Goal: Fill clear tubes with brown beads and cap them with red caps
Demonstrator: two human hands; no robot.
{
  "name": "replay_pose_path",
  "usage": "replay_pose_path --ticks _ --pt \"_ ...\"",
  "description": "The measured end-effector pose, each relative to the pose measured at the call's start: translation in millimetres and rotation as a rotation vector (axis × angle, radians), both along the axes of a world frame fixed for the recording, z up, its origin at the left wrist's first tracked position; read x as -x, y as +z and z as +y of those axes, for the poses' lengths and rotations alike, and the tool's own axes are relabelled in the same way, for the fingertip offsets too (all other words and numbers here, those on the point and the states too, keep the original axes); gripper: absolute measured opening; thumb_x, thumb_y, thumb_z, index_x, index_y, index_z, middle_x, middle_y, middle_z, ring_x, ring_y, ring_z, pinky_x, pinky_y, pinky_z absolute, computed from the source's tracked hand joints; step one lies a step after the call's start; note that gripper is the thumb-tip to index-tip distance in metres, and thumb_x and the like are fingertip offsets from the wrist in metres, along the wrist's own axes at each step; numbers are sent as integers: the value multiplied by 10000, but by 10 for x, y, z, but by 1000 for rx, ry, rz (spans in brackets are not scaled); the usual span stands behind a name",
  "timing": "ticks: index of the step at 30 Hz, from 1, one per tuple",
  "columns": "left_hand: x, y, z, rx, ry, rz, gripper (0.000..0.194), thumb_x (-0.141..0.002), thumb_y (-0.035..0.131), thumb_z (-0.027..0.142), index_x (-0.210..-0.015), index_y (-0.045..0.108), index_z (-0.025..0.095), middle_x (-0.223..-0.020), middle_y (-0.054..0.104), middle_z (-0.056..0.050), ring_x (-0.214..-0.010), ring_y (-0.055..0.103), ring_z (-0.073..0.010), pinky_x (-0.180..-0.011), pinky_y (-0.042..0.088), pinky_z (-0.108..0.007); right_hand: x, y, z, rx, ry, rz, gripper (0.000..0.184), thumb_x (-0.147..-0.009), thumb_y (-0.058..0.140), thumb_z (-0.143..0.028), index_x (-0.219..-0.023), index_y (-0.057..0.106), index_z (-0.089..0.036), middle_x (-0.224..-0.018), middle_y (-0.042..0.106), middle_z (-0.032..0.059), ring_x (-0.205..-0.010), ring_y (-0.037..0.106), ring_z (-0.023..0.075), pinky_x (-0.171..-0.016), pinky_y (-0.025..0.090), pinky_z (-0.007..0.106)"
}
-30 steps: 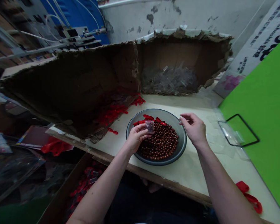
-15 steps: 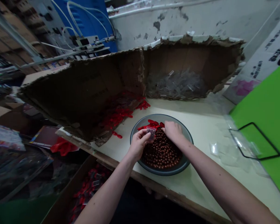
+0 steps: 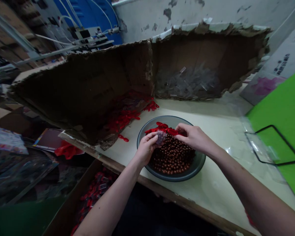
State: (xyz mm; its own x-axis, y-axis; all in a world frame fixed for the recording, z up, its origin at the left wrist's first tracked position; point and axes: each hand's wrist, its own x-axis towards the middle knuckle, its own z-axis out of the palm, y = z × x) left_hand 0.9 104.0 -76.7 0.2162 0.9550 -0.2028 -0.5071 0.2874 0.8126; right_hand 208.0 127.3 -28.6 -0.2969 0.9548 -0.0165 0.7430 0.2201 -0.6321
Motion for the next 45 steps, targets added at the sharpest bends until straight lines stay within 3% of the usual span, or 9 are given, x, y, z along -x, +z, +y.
replay_pose_path --ticks 6,10,14,22,26,30,33,41,45 --pt "-11 -17 -27 -92 -63 145 335 -758 690 362 -1038 682 179 -1015 694 -50 -788 602 -119 -638 435 -199 -5 350 -40 11 135 -129 268 -793 584 -421 -944 702 -234 -857 712 24 -758 637 198 -669 432 277" --pt "-27 -10 -46 -164 -115 236 295 -795 654 334 -1035 681 164 -1020 691 -58 -891 595 -147 -714 436 -214 35 500 20 84 242 -191 322 -793 572 -445 -953 701 -198 -885 700 51 -777 619 205 -650 416 275" --pt "-22 9 -49 -185 -113 247 285 -829 611 331 -1055 666 166 -1069 683 -67 -936 600 -168 -753 447 -239 35 595 93 155 287 -328 248 -792 559 -396 -856 696 -200 -746 687 30 -670 595 192 -583 378 274" --pt "-13 41 -58 -246 -132 317 246 -856 581 302 -1049 671 180 -1102 679 -56 -1037 589 -181 -921 429 -282 145 678 237 154 360 -455 205 -741 603 -312 -859 745 -222 -778 713 48 -700 619 205 -606 394 290" --pt "-15 31 -61 -231 -151 297 248 -851 583 307 -1041 665 169 -1020 686 -48 -926 603 -150 -824 459 -245 220 626 279 209 323 -192 207 -736 647 -363 -881 708 -229 -785 712 16 -733 635 199 -618 421 277" --pt "-15 21 -51 -120 -167 166 339 -818 613 375 -1067 610 145 -865 667 -44 -650 586 -103 -595 464 -213 278 467 223 330 138 227 338 -699 709 -382 -967 617 -199 -830 715 29 -778 651 197 -647 473 282" --pt "-17 19 -47 -88 -162 108 387 -797 637 410 -1064 585 136 -783 634 -26 -589 582 -94 -549 455 -202 318 373 127 396 21 446 336 -698 716 -388 -947 621 -183 -857 715 49 -798 655 191 -665 496 290" --pt "-15 -15 -50 -171 -124 181 315 -850 592 344 -1099 608 151 -815 605 -10 -618 539 -64 -558 420 -171 332 373 31 473 -11 491 289 -658 763 -371 -860 694 -176 -810 735 38 -758 658 177 -711 504 300" --pt "-6 11 -49 -232 -91 295 259 -856 582 311 -1064 630 164 -884 626 -17 -652 514 -66 -566 387 -170 370 240 -26 510 -132 601 358 -601 803 -384 -884 721 -179 -817 738 40 -760 667 183 -741 519 320"
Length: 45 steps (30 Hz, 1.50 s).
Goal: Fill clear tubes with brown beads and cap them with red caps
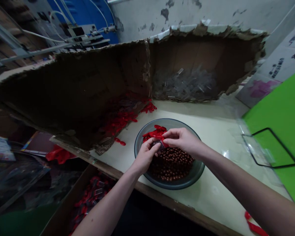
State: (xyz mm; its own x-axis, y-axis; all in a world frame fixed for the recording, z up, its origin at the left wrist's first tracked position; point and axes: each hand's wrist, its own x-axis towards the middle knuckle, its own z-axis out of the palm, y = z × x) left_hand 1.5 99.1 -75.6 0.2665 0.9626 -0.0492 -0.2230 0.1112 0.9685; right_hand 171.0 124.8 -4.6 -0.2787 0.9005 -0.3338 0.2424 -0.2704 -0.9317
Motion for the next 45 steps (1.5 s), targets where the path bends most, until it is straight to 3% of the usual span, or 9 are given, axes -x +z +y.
replay_pose_path --ticks 6,17,23,27,32,35,37,41,45 --pt "0 12 -16 -40 27 89 257 -872 550 300 -1083 643 190 -921 655 -30 -743 545 -111 -687 425 -213 67 -211 -127 15 -130 110 424 -624 796 -430 -946 709 -170 -895 732 65 -837 670 195 -798 522 331" --pt "-4 31 -35 -159 126 162 197 -857 544 270 -986 661 178 -1000 673 -56 -966 593 -185 -902 434 -283 191 -218 -197 -130 -149 -9 289 -707 718 -372 -919 670 -181 -945 720 54 -874 655 197 -833 504 336" --pt "-30 102 -27 42 -133 39 249 -790 627 363 -919 651 152 -698 616 3 -563 519 -86 -535 392 -194 -13 -125 -169 73 -113 102 317 -794 662 -466 -917 679 -175 -943 719 66 -846 674 175 -813 523 309" --pt "-127 112 -66 215 -253 -114 309 -692 715 401 -792 620 125 -626 607 2 -450 495 -59 -429 331 -178 -86 -79 -103 189 -138 250 360 -902 501 -483 -954 679 -175 -923 720 89 -791 675 167 -716 528 287" --pt "-118 133 -117 323 -221 -155 344 -635 751 405 -757 605 118 -606 630 -14 -422 524 -68 -391 341 -172 -105 -96 -124 -16 -351 324 297 -851 587 -463 -927 652 -183 -604 595 -10 -590 585 126 -590 474 231" --pt "-157 187 -171 322 -218 -155 329 -630 745 392 -748 601 121 -600 641 -22 -405 528 -77 -371 345 -173 -46 -135 -161 -88 -279 246 345 -773 662 -500 -876 641 -171 -495 434 -73 -432 390 82 -424 304 201" --pt "-249 229 -225 302 -188 -129 327 -646 732 415 -704 583 130 -545 613 -8 -368 503 -77 -340 311 -172 31 -164 -174 -165 -238 167 348 -750 671 -511 -826 631 -174 -516 431 -76 -424 318 70 -409 235 209" --pt "-482 276 -334 226 46 -60 445 -726 660 534 -567 481 159 -427 490 41 -298 374 -42 -297 228 -169 178 -184 -189 -350 -293 81 341 -801 590 -532 -796 636 -194 -596 506 -44 -512 412 101 -492 326 237" --pt "-573 314 -406 170 198 -37 470 -731 657 551 -542 461 168 -407 431 62 -311 341 -37 -296 230 -171 246 -101 -262 -340 -467 168 420 -827 513 -612 -851 626 -208 -472 308 -77 -428 297 110 -453 268 263"
